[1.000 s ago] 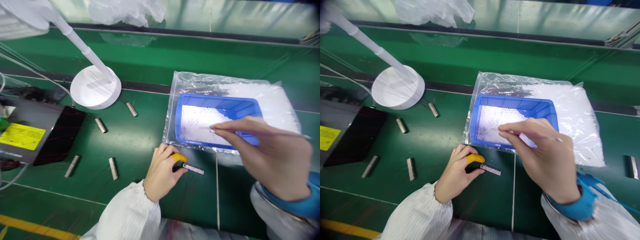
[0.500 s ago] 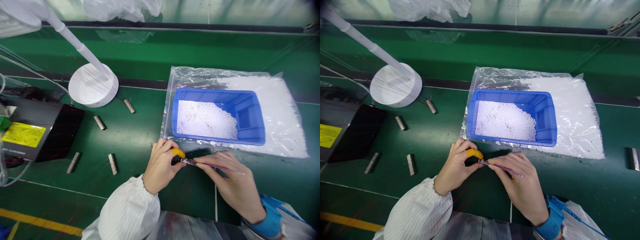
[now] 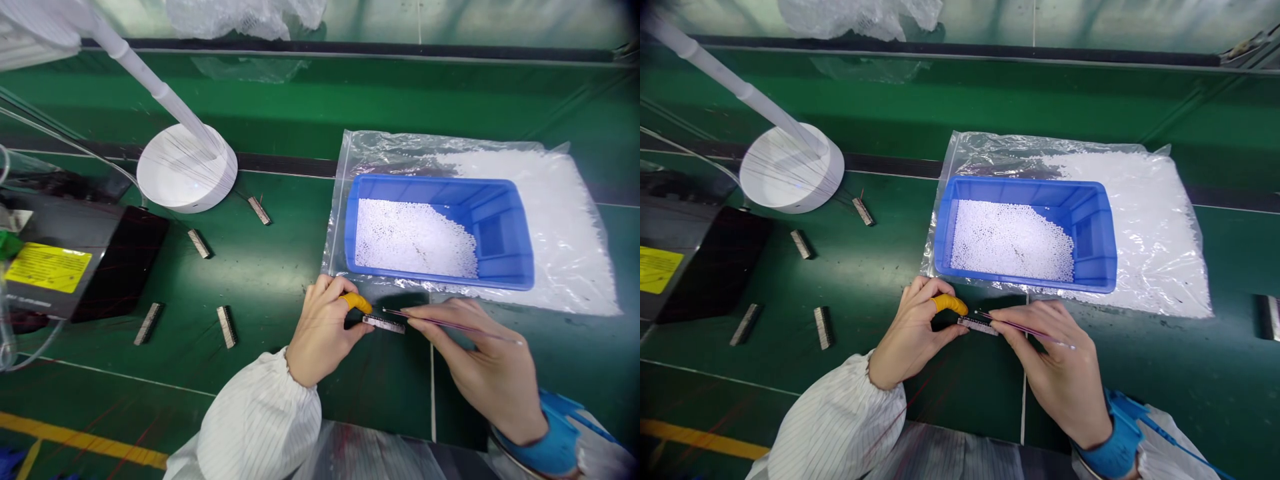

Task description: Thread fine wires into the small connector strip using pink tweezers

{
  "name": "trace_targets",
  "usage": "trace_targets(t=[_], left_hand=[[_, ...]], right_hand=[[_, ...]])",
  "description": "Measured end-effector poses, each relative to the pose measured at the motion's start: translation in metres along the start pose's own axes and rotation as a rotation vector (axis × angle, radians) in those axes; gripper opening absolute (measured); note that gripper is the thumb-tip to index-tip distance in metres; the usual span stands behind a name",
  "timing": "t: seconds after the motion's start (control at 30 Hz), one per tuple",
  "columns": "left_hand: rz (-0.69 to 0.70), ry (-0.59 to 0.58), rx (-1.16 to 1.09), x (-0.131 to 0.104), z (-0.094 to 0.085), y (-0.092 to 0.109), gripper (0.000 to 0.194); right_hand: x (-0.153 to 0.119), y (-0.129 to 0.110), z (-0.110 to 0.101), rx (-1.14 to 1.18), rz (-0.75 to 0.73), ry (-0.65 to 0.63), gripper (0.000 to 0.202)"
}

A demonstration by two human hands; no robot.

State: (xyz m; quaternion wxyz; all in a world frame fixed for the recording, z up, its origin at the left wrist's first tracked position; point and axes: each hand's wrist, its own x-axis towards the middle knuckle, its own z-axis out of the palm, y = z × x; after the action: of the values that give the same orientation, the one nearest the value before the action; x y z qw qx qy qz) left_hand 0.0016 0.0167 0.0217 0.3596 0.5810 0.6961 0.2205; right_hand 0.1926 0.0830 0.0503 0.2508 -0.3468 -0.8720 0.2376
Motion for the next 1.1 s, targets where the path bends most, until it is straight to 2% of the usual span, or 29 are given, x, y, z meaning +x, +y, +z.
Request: trace_targets(t=[0.2, 0.63, 1.1], left_hand=[[-0.01, -0.008, -0.016, 0.0, -0.001, 0.001, 0.025], [0.023, 0.018, -0.031, 0.001, 0.001, 0.0, 0.02], [-0.029, -0.028, -0.018, 0.002, -0.002, 0.003, 0.018]], right_hand=[[-0.003, 0.006, 0.0, -0.008, 0.004, 0.027, 0.021], [0.0, -0.003, 0.012, 0.062, -0.055, 0.005, 0.023], [0.001, -0.003, 0.015, 0.031, -0.066, 0.008, 0.022]])
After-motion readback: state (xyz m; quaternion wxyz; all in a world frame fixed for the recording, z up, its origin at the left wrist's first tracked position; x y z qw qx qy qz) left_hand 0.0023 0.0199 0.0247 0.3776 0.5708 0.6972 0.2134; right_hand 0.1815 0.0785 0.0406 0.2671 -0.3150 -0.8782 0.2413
